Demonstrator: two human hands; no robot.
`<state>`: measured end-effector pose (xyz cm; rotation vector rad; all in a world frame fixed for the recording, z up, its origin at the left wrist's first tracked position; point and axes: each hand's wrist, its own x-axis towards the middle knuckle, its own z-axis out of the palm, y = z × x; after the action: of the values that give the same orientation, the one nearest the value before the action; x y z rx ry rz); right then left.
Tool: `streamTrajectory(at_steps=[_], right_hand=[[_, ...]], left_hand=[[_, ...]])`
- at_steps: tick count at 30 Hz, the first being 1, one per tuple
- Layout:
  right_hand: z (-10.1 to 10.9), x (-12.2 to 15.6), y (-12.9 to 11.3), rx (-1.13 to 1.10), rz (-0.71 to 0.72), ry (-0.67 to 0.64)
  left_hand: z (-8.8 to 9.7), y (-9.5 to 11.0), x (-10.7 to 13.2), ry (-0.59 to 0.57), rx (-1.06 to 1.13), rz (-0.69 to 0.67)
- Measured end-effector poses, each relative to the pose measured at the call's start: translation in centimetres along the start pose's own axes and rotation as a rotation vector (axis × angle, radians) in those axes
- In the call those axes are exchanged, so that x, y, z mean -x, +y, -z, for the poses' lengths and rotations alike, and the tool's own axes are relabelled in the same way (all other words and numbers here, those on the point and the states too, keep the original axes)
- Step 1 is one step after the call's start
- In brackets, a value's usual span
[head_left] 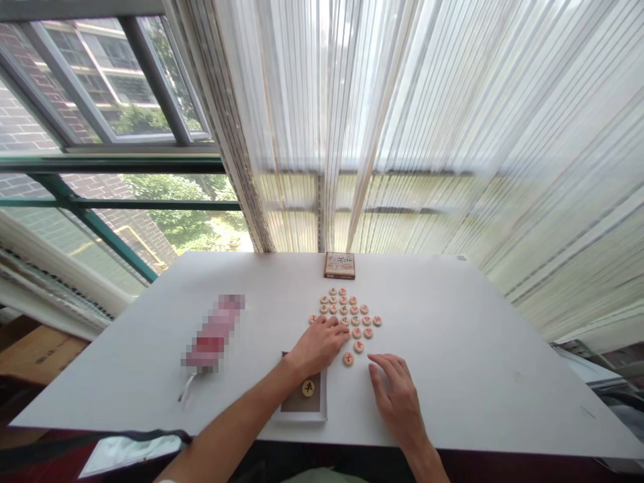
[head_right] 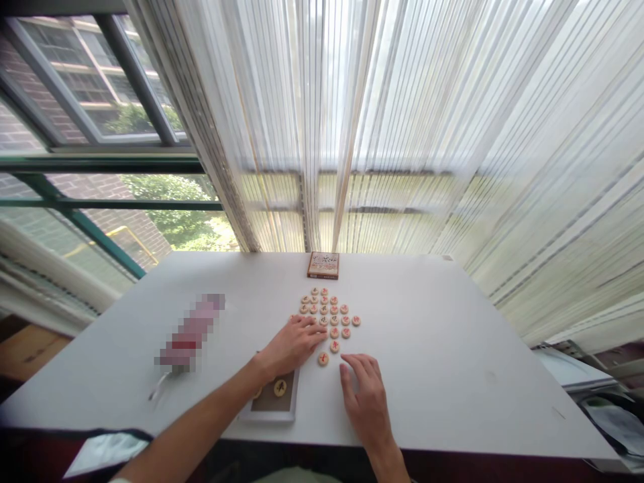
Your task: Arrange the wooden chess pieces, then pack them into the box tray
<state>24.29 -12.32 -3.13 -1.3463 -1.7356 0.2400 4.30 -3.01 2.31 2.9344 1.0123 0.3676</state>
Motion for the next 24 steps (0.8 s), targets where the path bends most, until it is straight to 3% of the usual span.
streamTrajectory(at_steps=[10,24], right_hand=[[0.0,0.0,0.3,-0.024,-0.026,0.005],[0.0,0.3,0.7,-0.073,-0.103,-0.012]], left_hand=[[-0.4,-0.2,0.9,-0.030,-0.067,-0.106],[-0.3,-0.3,2.0,0.011,-0.015,-0.070]])
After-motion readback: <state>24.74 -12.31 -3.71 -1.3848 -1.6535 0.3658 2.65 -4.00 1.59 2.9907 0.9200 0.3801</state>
